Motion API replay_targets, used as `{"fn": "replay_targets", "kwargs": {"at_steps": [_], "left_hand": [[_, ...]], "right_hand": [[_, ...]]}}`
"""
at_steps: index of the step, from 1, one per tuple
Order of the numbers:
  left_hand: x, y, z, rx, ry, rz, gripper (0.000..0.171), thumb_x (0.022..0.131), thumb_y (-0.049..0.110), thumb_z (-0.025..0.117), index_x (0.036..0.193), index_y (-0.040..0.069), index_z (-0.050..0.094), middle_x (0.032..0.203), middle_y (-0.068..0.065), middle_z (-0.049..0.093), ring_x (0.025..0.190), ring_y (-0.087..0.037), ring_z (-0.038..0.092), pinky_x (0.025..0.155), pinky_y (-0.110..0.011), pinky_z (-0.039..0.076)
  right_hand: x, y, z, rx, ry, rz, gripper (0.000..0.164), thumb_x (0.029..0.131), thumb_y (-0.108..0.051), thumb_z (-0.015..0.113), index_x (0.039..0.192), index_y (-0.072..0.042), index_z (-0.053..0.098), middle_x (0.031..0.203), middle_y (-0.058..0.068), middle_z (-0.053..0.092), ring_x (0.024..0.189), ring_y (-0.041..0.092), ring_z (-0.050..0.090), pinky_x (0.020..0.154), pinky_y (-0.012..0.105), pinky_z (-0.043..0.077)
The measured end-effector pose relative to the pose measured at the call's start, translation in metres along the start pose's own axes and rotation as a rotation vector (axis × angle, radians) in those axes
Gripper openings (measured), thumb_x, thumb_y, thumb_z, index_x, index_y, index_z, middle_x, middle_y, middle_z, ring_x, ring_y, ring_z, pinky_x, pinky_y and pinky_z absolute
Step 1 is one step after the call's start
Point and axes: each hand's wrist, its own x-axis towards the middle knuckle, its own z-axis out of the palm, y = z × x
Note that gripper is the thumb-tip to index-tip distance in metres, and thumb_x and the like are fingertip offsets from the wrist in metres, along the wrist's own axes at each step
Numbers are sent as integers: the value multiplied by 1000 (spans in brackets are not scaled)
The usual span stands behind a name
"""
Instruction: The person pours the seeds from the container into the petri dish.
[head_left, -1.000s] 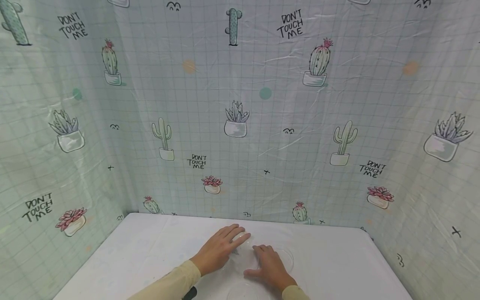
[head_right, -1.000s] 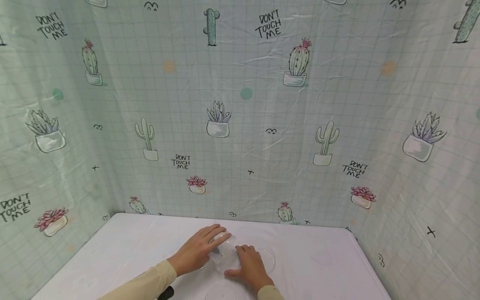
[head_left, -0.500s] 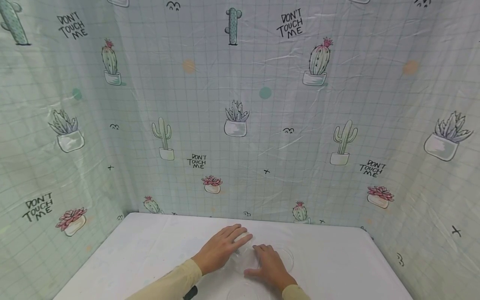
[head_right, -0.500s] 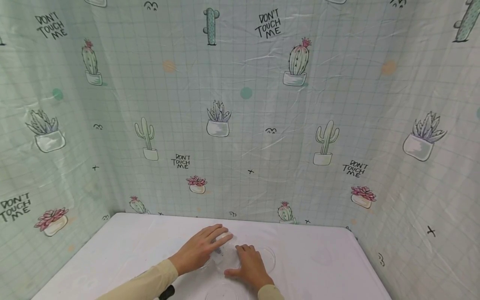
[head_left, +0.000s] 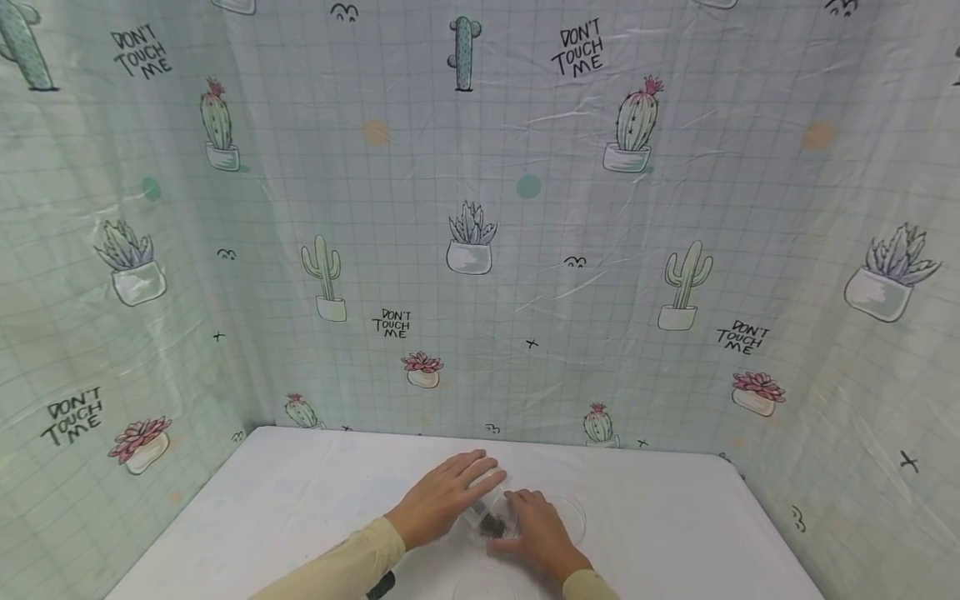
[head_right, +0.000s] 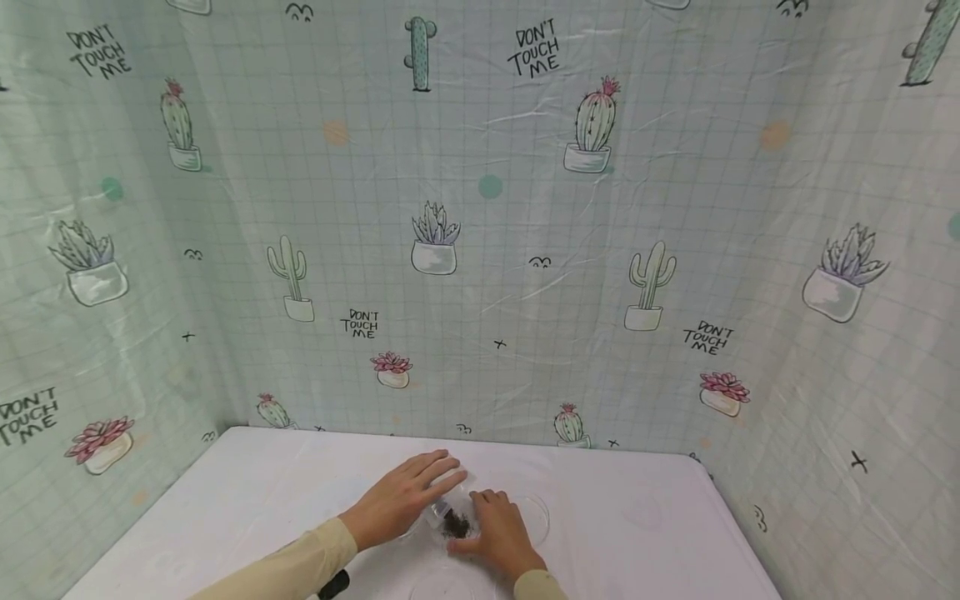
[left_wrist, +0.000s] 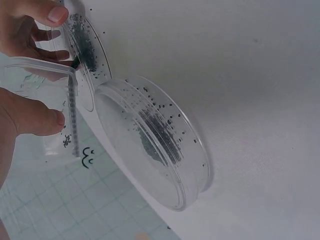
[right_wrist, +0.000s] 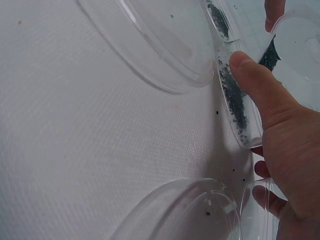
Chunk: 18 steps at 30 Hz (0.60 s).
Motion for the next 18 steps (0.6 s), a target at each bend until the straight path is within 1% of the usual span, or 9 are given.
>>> {"fn": "replay_targets", "kwargs": {"at_steps": [5,9,12,18], "left_hand": [[0,0,-1,-5,-5,-8,79,73,12,73,141,24,34,139,2,43,132,-20,38,109,-34,37],[-1,1,-1,-17,1,-31,78,73,11,72,140,24,35,139,2,43,132,-19,38,109,-35,36],[-2,1,-1,-48,-6,-73,80,72,8,72,140,23,35,140,2,42,132,-20,38,109,-36,36],[-6,2,-1,-112,-44,-193,90,66,6,73,142,25,30,140,2,41,133,-19,35,109,-39,36]], "right_hand": [[0,0,2,-4,8,-5,91,56,-71,66,122,-10,55,116,6,58,104,24,52,89,46,47],[0,0,2,3,3,0,91,56,-72,66,122,-11,54,117,6,58,105,24,52,90,47,47],[0,0,2,8,-2,9,92,55,-71,66,123,-11,54,116,6,58,105,25,52,90,47,47],[0,-1,2,-5,-1,15,93,55,-72,66,123,-10,54,115,6,59,103,24,52,89,46,47]]}}
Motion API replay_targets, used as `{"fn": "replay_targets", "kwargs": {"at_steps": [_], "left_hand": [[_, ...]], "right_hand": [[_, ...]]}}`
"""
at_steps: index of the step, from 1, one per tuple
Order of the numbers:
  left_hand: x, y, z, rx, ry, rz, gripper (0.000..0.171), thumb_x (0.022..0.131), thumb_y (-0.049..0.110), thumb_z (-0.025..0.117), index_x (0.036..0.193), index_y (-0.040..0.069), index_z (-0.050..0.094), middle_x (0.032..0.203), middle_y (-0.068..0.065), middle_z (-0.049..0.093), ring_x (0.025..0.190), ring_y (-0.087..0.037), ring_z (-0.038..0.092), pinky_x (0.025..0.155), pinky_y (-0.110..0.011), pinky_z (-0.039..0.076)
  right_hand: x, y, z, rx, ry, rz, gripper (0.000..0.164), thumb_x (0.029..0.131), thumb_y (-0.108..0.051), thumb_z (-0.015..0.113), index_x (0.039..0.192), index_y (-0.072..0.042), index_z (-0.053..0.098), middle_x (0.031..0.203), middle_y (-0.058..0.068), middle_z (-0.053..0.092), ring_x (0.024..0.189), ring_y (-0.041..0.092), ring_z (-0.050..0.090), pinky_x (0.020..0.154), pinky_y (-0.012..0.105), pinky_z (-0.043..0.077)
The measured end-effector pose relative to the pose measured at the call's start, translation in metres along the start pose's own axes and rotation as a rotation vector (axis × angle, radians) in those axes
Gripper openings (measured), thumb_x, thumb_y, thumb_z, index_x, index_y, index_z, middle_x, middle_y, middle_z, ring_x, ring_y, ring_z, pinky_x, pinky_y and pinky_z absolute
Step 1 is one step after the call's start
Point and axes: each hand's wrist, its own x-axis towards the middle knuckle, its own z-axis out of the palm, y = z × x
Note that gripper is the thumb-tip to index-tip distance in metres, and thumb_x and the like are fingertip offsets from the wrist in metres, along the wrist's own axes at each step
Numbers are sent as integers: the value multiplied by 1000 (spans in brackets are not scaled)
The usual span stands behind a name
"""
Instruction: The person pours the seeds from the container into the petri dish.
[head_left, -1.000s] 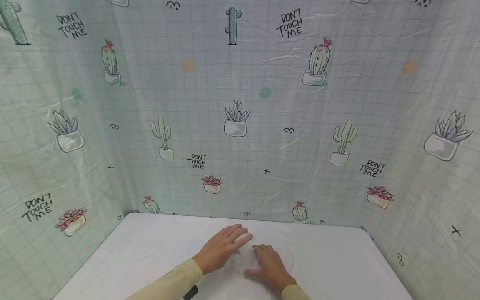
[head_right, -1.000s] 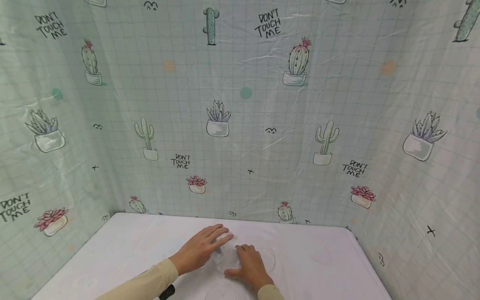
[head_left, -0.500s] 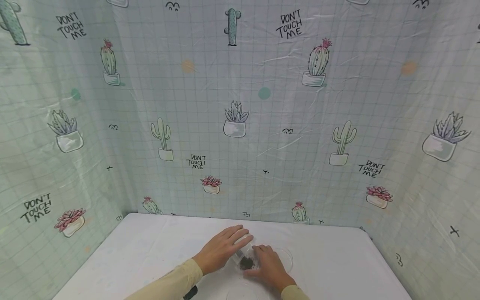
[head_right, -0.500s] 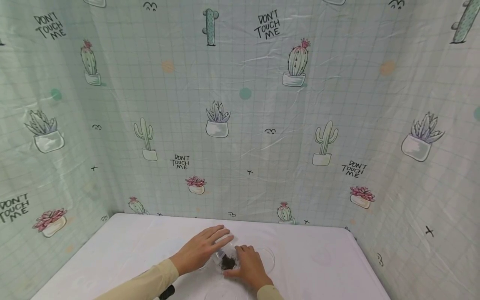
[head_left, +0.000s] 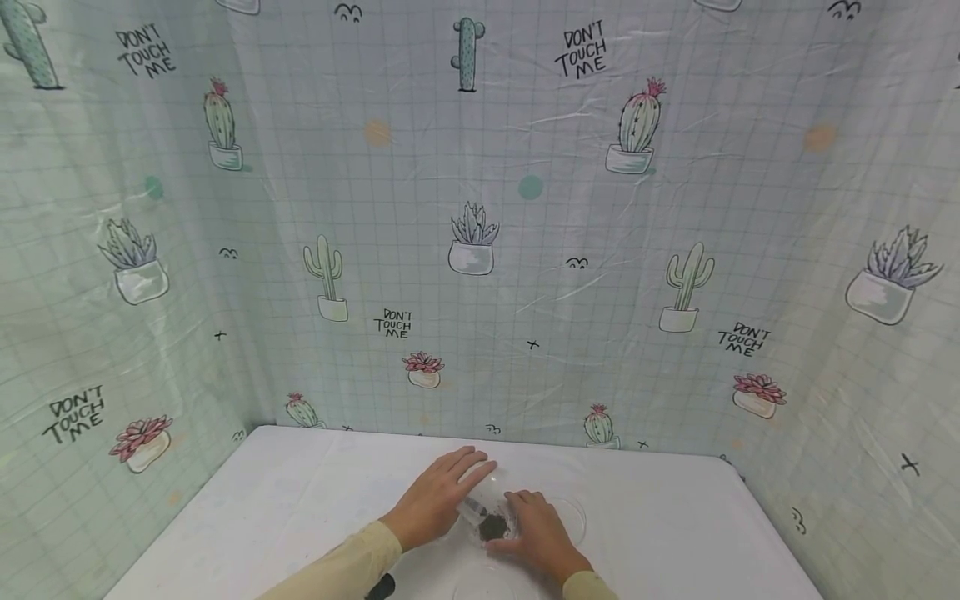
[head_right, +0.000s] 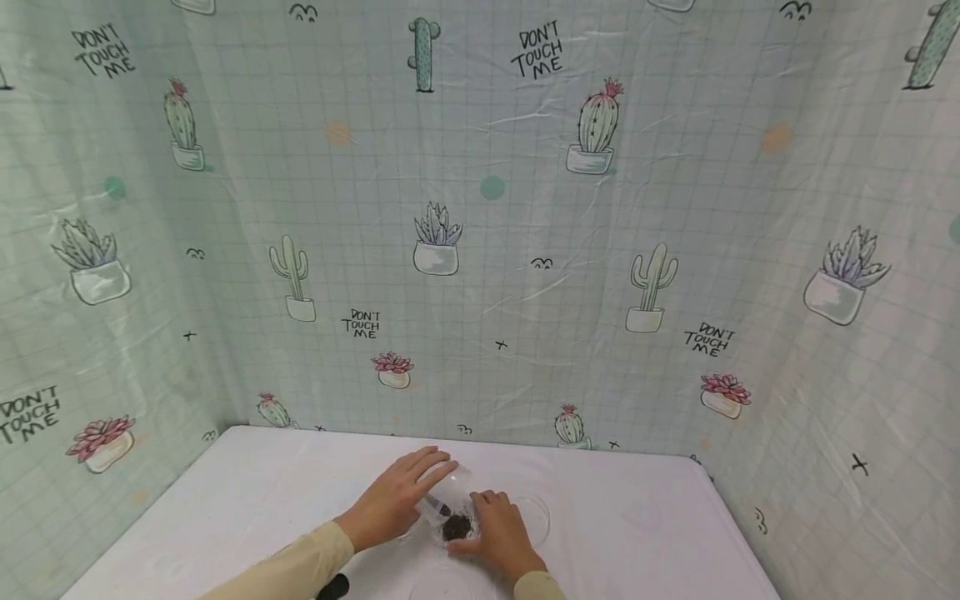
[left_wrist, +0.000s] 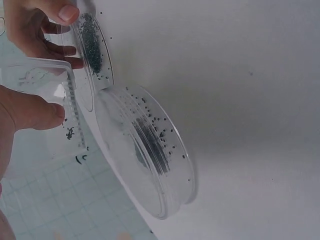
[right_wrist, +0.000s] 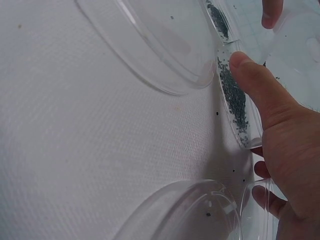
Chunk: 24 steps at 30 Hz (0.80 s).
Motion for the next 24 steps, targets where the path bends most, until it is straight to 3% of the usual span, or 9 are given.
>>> {"fn": "replay_targets", "kwargs": {"at_steps": [11,24], "left_hand": [[-9,-6,-5,-96,59,-123,100,58,7,80,143,21,29,138,0,41,131,-20,36,108,-42,36],[-19,-14,-8,-97,115,-170,107,54,20,84,144,22,26,134,-4,43,126,-21,39,102,-44,39]], "right_hand": [[0,0,0,-12,-4,-7,91,55,-71,66,123,-10,55,115,5,59,103,24,53,90,46,47],[0,-1,-3,-18,1,-22,91,57,-71,65,123,-10,54,116,7,59,105,26,54,90,47,48]]}}
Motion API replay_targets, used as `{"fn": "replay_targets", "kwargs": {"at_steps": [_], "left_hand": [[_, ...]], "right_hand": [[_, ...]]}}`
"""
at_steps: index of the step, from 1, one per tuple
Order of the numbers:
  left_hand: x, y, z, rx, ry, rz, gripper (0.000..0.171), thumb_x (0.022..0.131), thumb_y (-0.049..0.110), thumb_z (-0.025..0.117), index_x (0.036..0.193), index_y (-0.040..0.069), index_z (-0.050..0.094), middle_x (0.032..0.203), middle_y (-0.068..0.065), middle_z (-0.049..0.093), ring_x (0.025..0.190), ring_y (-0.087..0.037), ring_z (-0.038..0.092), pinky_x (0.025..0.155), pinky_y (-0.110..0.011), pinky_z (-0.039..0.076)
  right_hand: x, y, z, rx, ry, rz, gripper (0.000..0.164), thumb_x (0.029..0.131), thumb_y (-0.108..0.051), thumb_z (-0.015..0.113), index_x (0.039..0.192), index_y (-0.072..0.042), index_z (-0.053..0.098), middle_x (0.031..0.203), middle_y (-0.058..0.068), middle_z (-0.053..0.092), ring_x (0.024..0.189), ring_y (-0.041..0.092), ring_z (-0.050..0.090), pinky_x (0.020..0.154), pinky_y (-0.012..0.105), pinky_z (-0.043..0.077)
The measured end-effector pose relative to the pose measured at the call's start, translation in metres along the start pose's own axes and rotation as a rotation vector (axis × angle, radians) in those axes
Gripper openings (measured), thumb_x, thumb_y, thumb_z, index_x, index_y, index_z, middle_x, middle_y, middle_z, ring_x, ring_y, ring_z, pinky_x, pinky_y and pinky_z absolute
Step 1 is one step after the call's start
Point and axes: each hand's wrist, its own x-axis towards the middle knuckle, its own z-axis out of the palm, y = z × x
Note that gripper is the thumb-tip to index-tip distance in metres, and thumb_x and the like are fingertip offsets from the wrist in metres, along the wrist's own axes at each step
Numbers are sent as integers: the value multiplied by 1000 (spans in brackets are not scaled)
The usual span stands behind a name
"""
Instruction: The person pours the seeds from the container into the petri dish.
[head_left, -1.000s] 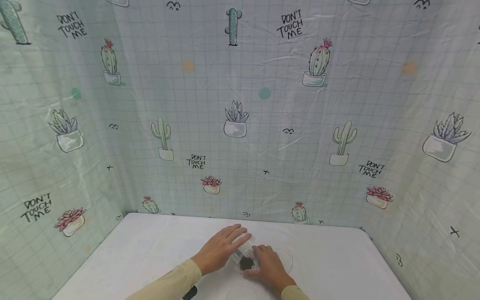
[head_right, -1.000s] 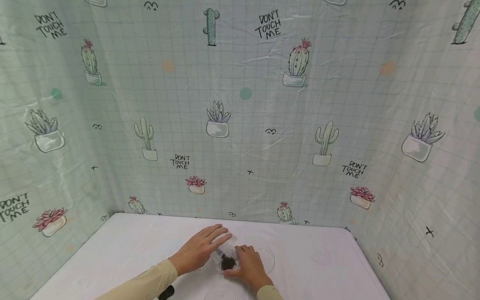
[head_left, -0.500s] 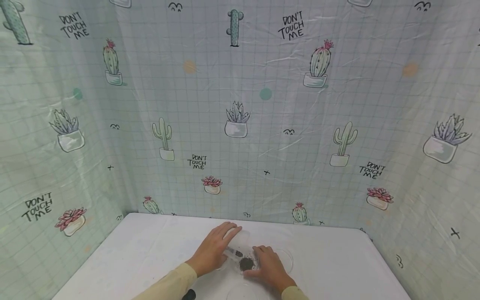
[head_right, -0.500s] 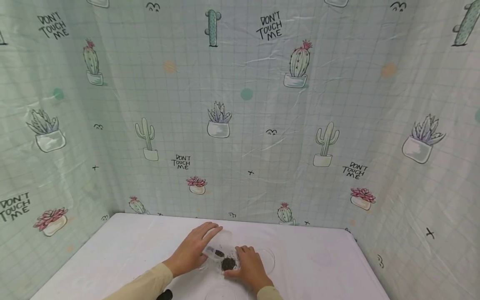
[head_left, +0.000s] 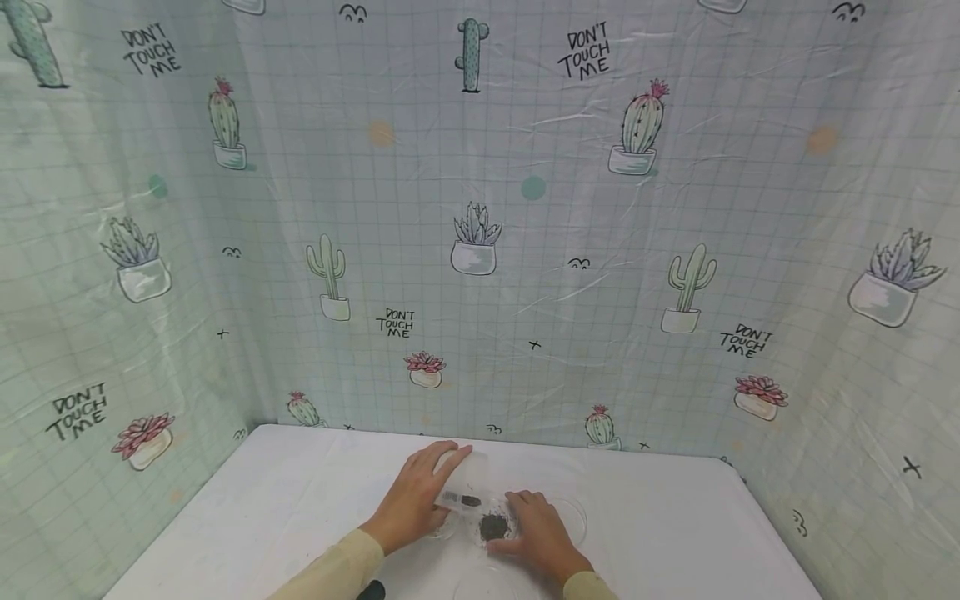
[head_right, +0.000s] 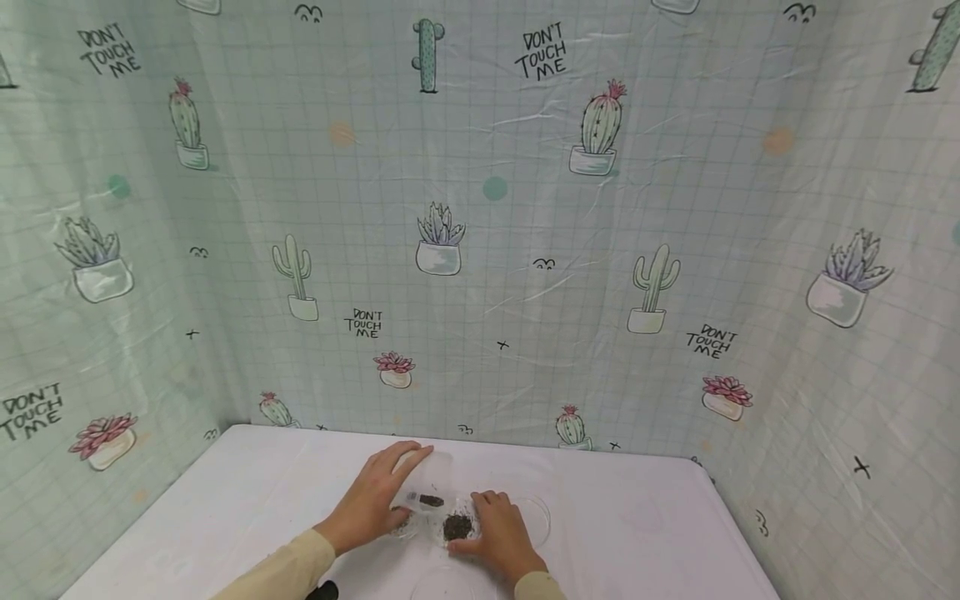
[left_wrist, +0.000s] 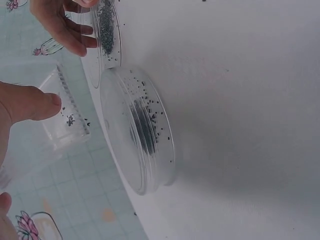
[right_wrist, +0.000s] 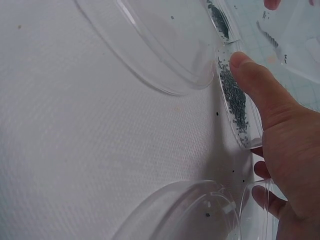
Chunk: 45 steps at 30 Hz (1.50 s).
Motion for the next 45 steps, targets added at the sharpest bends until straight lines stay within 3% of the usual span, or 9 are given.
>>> {"fn": "replay_targets", "kwargs": {"at_steps": [11,22,29,40,45], "left_hand": [[-10,-8,-4,-20,33,-114,106,54,26,85,143,23,29,135,-2,43,126,-19,40,104,-42,37],[-20,-16,-8,-27,74,-205,104,54,26,85,142,11,31,141,-10,36,126,-27,41,101,-46,40],[-26,-22,-7,0,92,-219,105,56,27,85,142,6,29,138,-12,39,125,-28,42,100,-47,40],[-35,-29,-7,-61,94,-288,108,54,22,84,145,18,26,134,-7,41,123,-24,42,98,-46,41],[-40,-33,-7,-60,82,-333,109,52,21,84,144,16,25,132,-8,37,115,-25,47,94,-45,45]], "right_hand": [[-4,-1,-2,-8,21,-33,89,59,-68,67,123,-8,54,115,8,59,104,27,54,88,47,48],[-5,-2,-4,18,27,-33,87,60,-65,69,123,-7,54,117,9,58,106,28,52,92,48,46],[-5,-2,-3,17,25,-36,87,60,-65,69,123,-7,54,116,9,58,105,28,53,90,47,46],[-3,-1,-1,3,31,-29,88,60,-66,69,122,-7,54,115,8,58,105,28,53,91,47,46],[-5,-2,-1,11,21,-19,88,59,-67,68,123,-7,54,116,8,58,105,27,53,92,47,46]]}}
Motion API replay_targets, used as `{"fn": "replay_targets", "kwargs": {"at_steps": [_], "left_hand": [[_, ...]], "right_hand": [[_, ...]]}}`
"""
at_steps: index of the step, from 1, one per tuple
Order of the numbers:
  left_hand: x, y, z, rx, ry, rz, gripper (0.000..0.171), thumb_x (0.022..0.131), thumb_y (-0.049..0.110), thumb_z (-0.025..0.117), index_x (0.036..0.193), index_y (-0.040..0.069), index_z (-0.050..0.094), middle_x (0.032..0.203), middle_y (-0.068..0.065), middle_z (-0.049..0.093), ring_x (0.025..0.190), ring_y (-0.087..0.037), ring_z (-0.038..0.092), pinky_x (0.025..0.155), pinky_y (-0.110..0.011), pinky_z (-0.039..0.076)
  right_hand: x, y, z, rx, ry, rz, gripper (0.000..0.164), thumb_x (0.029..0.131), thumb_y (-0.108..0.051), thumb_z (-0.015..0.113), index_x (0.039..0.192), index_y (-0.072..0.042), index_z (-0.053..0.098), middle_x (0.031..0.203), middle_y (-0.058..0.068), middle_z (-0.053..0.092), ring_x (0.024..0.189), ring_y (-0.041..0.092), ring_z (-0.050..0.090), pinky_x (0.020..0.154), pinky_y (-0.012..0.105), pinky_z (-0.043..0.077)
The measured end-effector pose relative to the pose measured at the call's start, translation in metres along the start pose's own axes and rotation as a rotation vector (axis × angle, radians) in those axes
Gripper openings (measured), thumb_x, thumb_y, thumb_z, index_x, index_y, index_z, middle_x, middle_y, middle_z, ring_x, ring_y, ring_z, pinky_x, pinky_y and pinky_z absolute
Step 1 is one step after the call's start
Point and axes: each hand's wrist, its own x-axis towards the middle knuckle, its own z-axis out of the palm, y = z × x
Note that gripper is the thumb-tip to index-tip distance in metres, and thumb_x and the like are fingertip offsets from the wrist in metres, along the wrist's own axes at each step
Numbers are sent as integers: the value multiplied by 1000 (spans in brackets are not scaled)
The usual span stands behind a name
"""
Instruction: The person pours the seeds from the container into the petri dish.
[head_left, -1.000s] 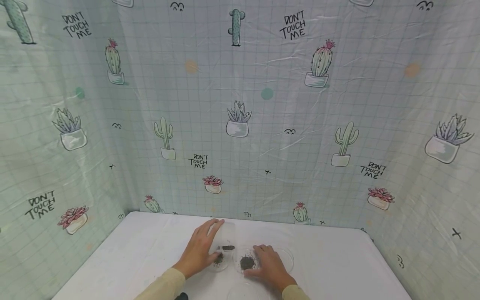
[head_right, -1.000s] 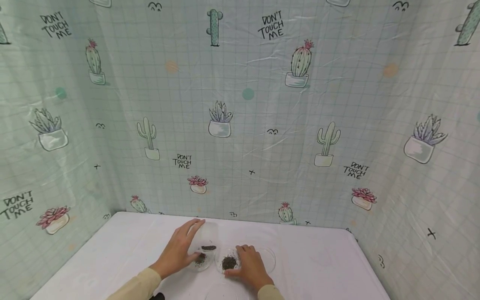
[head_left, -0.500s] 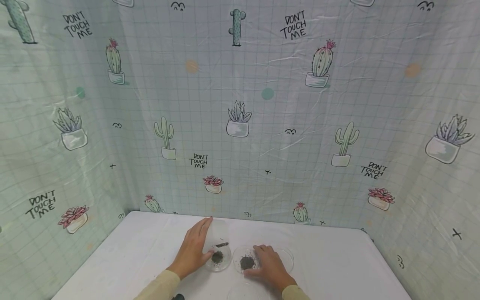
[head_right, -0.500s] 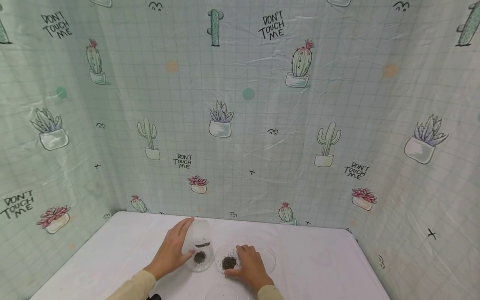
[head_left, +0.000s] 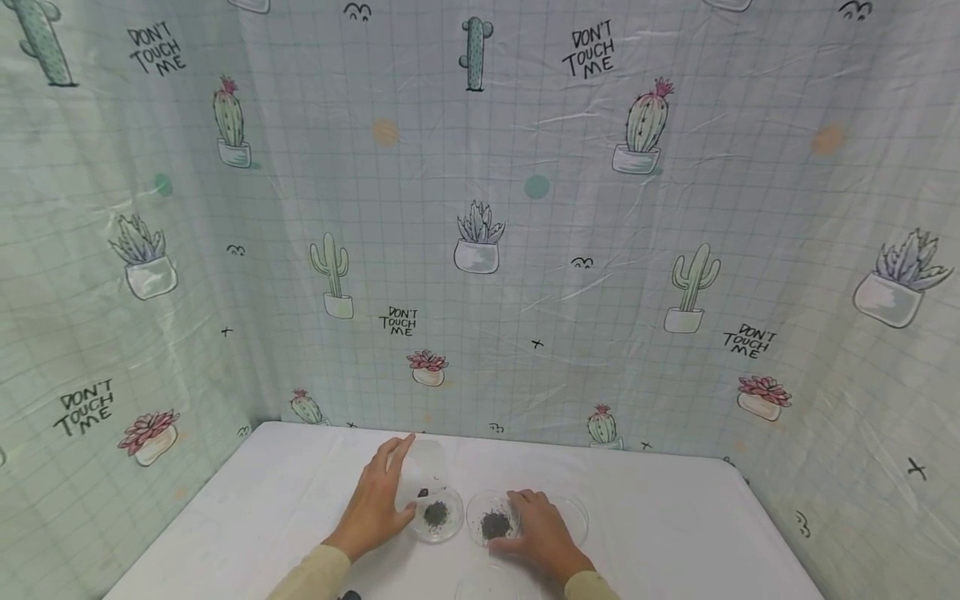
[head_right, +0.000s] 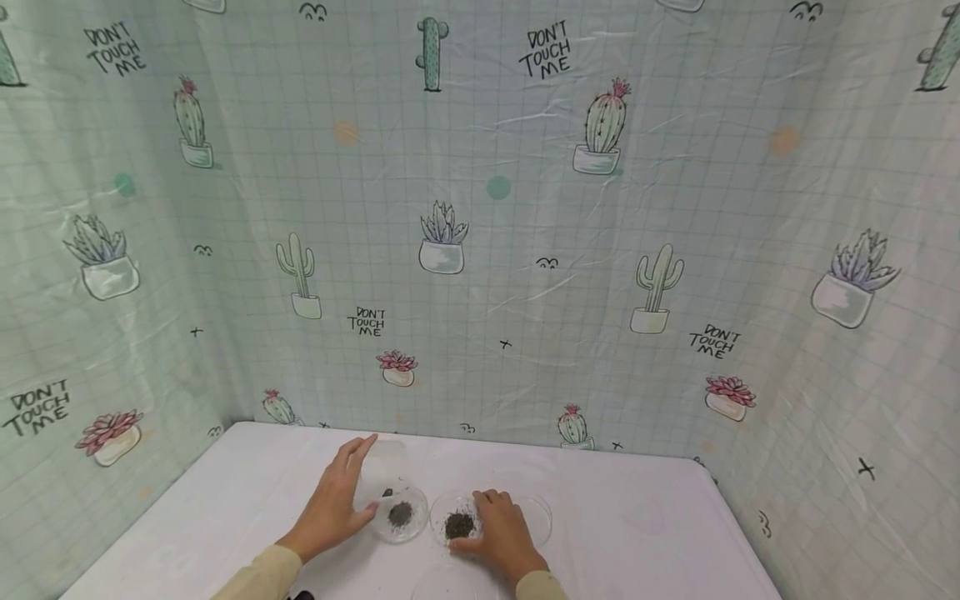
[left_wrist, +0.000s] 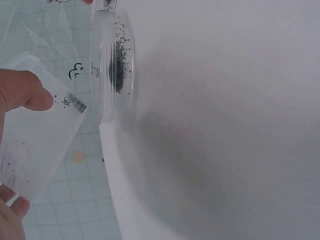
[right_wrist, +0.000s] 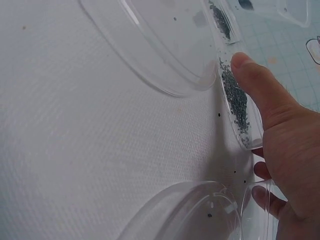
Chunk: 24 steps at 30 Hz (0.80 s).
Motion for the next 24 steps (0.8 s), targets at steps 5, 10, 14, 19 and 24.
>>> {"fn": "replay_targets", "kwargs": {"at_steps": [5,10,14,19,24], "left_hand": [[-4,-5,0,-9,-6,-56,111,52,22,85,144,15,23,130,-9,36,113,-24,49,97,-41,46],[-7,-9,0,-48,-29,-140,110,55,22,85,145,16,21,127,-12,37,115,-26,48,97,-39,47],[-8,-11,0,-61,-39,-208,111,56,23,84,145,15,19,127,-14,37,115,-30,49,97,-41,47],[-8,-16,0,-50,-53,-274,110,57,25,84,145,15,17,128,-15,36,115,-31,50,99,-42,45],[-10,-19,0,-43,-74,-309,109,59,25,83,145,15,16,127,-15,34,114,-31,50,98,-42,46]], "right_hand": [[0,-1,0,-1,-9,7,88,59,-68,68,122,-7,54,116,8,57,105,28,52,91,47,46],[0,-1,0,4,-7,5,88,59,-68,68,123,-7,54,116,8,57,105,27,52,91,47,46],[0,0,1,4,-6,8,88,60,-67,68,123,-7,54,116,8,57,105,27,52,91,48,46],[1,-1,1,7,-12,16,88,60,-66,69,123,-7,54,116,8,57,105,28,52,92,48,46],[0,-1,1,6,-3,8,87,60,-66,69,123,-7,54,116,8,58,106,28,52,92,48,46]]}}
